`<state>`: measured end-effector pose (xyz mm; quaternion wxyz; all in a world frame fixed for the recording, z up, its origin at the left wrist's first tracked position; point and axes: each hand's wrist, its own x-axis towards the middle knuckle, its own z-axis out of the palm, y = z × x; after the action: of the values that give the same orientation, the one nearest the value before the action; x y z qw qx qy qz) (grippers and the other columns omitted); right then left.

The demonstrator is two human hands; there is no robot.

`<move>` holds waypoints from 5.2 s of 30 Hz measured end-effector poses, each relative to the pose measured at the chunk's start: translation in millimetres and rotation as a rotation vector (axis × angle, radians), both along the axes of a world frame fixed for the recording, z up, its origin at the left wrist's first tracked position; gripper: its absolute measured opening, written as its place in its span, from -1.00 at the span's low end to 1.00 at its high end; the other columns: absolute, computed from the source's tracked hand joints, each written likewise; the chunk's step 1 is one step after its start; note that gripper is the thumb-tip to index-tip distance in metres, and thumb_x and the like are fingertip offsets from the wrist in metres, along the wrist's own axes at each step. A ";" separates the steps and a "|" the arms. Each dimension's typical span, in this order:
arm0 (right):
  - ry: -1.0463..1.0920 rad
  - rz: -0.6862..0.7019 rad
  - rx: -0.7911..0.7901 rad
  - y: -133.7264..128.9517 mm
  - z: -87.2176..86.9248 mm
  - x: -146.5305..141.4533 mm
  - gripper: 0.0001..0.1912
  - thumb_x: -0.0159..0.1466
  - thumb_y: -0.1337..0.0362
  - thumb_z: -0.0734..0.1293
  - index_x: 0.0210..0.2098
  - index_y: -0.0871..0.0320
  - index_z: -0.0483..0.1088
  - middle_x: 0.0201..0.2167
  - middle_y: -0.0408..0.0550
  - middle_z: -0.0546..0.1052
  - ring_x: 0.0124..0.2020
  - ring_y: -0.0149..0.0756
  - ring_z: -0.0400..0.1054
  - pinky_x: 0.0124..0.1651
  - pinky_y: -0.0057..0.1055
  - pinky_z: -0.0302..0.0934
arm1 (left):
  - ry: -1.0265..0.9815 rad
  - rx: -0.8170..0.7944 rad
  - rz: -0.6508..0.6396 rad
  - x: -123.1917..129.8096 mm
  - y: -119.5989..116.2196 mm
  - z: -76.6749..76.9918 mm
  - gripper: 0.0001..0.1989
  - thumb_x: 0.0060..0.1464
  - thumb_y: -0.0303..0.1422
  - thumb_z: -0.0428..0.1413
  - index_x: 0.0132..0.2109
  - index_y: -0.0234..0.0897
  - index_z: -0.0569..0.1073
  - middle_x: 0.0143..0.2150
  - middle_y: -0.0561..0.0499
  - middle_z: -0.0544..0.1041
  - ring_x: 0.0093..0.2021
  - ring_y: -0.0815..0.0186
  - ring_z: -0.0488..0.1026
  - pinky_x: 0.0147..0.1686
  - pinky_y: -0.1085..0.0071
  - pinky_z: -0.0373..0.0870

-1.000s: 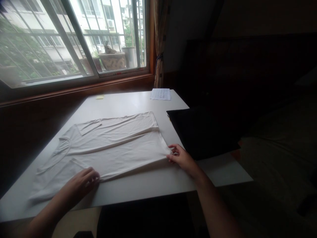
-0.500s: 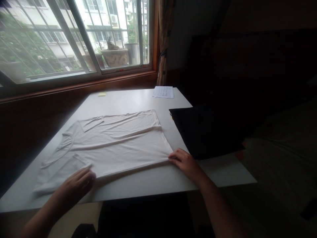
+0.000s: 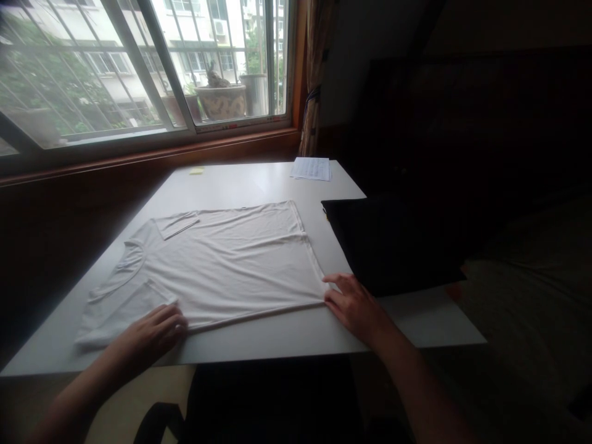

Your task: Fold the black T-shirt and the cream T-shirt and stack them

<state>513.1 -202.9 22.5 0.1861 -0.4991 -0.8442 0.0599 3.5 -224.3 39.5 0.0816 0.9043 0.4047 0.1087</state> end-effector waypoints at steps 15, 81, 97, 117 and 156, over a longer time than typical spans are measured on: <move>-0.177 0.142 -0.081 8.8 8.5 -0.6 -0.72 0.23 0.58 0.22 -0.25 0.08 0.42 -0.24 -0.02 0.45 -0.19 -0.14 0.37 -0.11 -0.24 0.30 | 0.026 0.197 -0.062 6.4 -8.7 -0.8 -0.78 0.31 -0.57 -0.09 -0.28 -0.21 0.32 -0.33 0.02 0.36 -0.36 0.26 0.32 -0.34 0.35 0.32; -0.196 -0.013 0.050 -22.0 4.2 -2.3 -0.78 0.33 0.51 0.22 -0.23 0.11 0.42 -0.21 -0.02 0.48 -0.19 -0.21 0.41 -0.10 -0.32 0.30 | 0.194 -0.061 0.014 118.7 1.8 -2.3 -0.76 0.22 -0.69 -0.02 -0.21 -0.25 0.34 -0.18 -0.06 0.38 -0.18 0.16 0.34 -0.21 0.27 0.39; -0.282 0.038 0.067 -23.2 12.5 5.3 -0.72 0.25 0.57 0.22 -0.28 0.10 0.46 -0.24 0.01 0.53 -0.19 -0.18 0.41 -0.11 -0.31 0.35 | 0.000 -0.077 -0.041 62.7 -3.4 -1.1 -0.80 0.36 -0.41 0.03 0.08 -0.21 0.40 -0.06 -0.08 0.48 -0.08 0.17 0.42 -0.10 0.28 0.44; -0.334 0.032 0.211 -31.1 0.2 30.2 -0.72 0.34 0.53 0.21 -0.14 0.15 0.51 -0.11 0.05 0.56 -0.09 -0.12 0.43 -0.01 -0.20 0.33 | 0.039 0.047 0.082 -55.7 -17.0 1.0 -0.76 0.35 -0.48 -0.04 -0.17 -0.18 0.52 -0.12 -0.05 0.50 -0.16 0.26 0.43 -0.18 0.39 0.45; -0.247 0.179 -0.069 59.2 -19.9 -146.6 -0.28 0.47 -0.11 0.07 0.48 0.13 -0.04 0.51 0.00 -0.12 0.52 -0.08 -0.31 0.50 0.03 -0.27 | 0.293 0.114 0.291 4.4 23.8 -44.4 -0.31 0.35 0.11 -0.11 0.49 0.05 -0.07 0.53 -0.01 -0.14 0.51 -0.07 -0.21 0.39 -0.24 -0.24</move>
<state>366.4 -143.7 2.6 0.0572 -0.4313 -0.8993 0.0434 7.9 -200.5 -4.9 -0.0458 0.8456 0.5318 0.0094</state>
